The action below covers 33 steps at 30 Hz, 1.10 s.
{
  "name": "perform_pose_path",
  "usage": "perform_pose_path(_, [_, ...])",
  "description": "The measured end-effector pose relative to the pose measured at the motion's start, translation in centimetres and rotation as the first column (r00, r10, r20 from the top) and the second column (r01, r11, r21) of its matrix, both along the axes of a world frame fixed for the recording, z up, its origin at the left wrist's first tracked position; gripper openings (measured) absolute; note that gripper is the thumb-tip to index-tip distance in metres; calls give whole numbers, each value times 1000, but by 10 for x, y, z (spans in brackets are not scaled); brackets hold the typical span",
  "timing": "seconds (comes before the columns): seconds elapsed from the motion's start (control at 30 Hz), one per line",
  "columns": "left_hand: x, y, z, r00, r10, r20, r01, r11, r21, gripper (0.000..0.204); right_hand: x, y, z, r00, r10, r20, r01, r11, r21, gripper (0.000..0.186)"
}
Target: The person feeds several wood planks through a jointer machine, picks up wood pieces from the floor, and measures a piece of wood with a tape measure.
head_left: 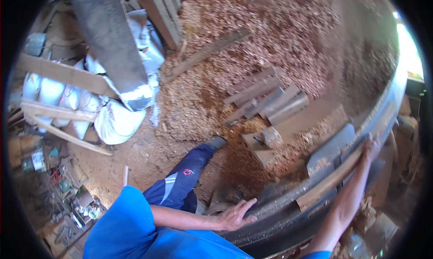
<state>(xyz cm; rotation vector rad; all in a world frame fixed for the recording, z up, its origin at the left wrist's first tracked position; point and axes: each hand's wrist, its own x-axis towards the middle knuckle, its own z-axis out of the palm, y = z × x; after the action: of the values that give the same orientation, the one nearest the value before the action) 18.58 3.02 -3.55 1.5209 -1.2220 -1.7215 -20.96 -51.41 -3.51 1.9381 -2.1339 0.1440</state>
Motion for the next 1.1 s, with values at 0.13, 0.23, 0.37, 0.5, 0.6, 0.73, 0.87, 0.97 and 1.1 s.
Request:
perform_pose_path(0.13, [-3, 4, 3, 1000, -6, 28, 4, 997, 71, 81, 17, -20, -10, 987, -160, 10, 154, 964, 217, 69])
perform_pose_path(0.23, [-7, 9, 1, 999, 28, 43, -29, 999, 22, 82, 22, -23, 1, 987, -163, 11, 154, 953, 259, 69])
perform_pose_path(0.37, [1, 2, 3, 997, -65, -46, 68, 995, 71, 84, -28, -7, 42, 877, 88, 473, -124, 991, 44, 64])
perform_pose_path(0.5, [-1, 12, -2, 1000, -19, 17, 19, 999, 39, 83, 43, 47, 90, 545, -35, 838, -45, 997, 71, 59])
perform_pose_path(0.6, [0, 7, 4, 998, -40, 55, 33, 992, 123, 79, 64, 124, 140, 583, 11, 812, 44, 998, -46, 57])
perform_pose_path(0.73, [-10, 8, -16, 992, 80, 97, -72, 994, -86, 73, 122, 279, 150, 720, -5, 694, 112, 988, -108, 61])
perform_pose_path(0.87, [-6, -2, -22, 986, 139, 90, -123, 979, -161, 65, 239, 460, 138, 782, -188, 594, 219, 976, 21, 65])
perform_pose_path(0.97, [-15, -2, -19, 993, 111, 40, -102, 979, -179, 67, 262, 588, 99, 888, -160, 431, 202, 978, -54, 71])
perform_pose_path(1.1, [-18, -4, -24, 993, 113, 46, -101, 973, -205, 73, 289, 690, 71, 885, -272, 378, 292, 956, 4, 72])
